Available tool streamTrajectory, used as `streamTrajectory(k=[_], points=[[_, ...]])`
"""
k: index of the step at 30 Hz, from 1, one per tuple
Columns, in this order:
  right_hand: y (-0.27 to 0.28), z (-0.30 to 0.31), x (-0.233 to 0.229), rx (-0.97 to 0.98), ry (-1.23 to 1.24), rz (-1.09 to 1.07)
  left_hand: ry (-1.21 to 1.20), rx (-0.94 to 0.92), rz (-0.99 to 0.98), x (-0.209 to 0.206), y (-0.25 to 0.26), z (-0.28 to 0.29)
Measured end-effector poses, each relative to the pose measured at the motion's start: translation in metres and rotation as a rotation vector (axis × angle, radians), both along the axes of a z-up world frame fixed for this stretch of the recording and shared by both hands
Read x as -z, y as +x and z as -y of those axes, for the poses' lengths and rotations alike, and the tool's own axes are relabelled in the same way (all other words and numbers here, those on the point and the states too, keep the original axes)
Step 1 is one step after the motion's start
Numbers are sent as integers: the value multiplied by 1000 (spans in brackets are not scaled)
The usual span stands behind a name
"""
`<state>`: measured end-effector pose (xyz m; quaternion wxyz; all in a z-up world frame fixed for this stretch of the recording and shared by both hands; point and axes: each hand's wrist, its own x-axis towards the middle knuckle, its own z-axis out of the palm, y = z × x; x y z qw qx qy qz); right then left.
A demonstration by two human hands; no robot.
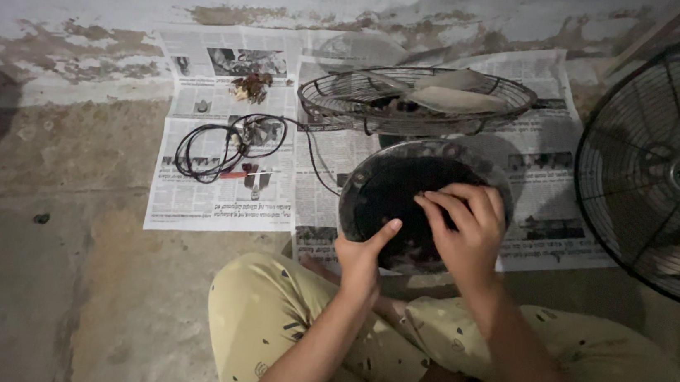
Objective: The person sits on the floor and uses a screwdriver to loosen and remove screws from the back cover of an electric fan. They repeatedly probe the screw holes and adjust the cover while holding it in place.
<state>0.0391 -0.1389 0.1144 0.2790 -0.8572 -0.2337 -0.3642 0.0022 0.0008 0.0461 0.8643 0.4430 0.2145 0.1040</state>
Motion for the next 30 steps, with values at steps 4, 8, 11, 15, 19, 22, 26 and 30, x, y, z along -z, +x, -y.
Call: streamTrajectory(k=[4,8,11,15,19,22,26,30], points=[[7,6,-3,-78,-99,10,16,6,-3,-3,2,-2],[8,6,6,-77,-108,43,28,15,-26,-5,0,-3],[11,6,13,-81,-91,51,-20,52,-77,-7,0,-3],[13,6,13,-83,-84,46,-9,23,-63,-8,3,-2],[10,5,11,-68,-89,43,3,35,-79,-5,2,-2],[10,3,9,-47,-83,54,-3,34,-62,-5,2,-1],[9,-1,11,-16,-14,25,-44,30,-9,-9,1,-1],[5,-3,11,3,7,23,-37,23,-52,-14,1,-1]])
